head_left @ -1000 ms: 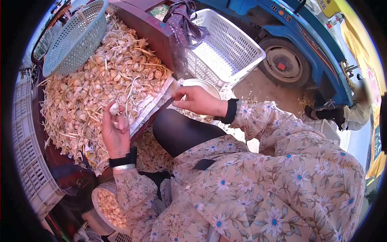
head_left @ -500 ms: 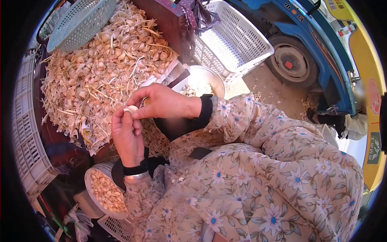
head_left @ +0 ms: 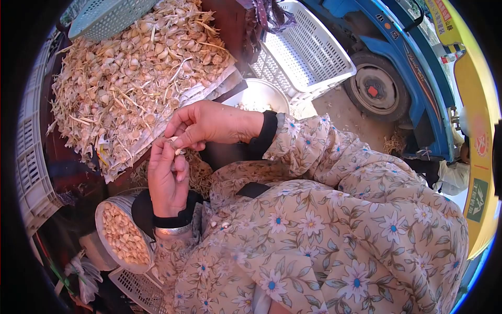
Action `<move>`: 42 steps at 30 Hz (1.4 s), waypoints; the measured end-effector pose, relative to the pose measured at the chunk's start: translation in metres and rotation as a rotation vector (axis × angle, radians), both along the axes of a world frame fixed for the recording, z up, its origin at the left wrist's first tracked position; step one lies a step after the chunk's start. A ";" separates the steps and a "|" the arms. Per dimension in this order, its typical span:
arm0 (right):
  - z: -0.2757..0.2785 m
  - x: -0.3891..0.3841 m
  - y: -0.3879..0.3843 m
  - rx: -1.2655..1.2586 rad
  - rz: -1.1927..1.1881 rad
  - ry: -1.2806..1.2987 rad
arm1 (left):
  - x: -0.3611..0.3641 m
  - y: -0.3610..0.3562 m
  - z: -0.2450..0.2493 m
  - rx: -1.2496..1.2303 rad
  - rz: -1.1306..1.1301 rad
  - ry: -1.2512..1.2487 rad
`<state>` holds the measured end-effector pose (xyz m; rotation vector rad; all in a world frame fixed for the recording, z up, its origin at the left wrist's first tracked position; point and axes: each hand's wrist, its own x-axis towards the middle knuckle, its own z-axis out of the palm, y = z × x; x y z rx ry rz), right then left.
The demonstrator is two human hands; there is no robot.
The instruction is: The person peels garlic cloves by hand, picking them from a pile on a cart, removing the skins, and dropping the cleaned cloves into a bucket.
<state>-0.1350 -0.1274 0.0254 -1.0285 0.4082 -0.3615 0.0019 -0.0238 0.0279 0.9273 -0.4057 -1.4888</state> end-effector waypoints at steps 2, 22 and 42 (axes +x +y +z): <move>0.005 -0.001 0.005 -0.053 -0.013 0.028 | -0.004 0.002 0.002 -0.014 0.060 -0.006; -0.004 0.007 0.031 0.534 -0.197 -0.302 | -0.010 0.020 -0.001 -0.111 0.182 0.166; 0.159 -0.011 0.087 0.130 0.551 -0.203 | 0.014 0.037 0.007 -0.174 0.209 0.127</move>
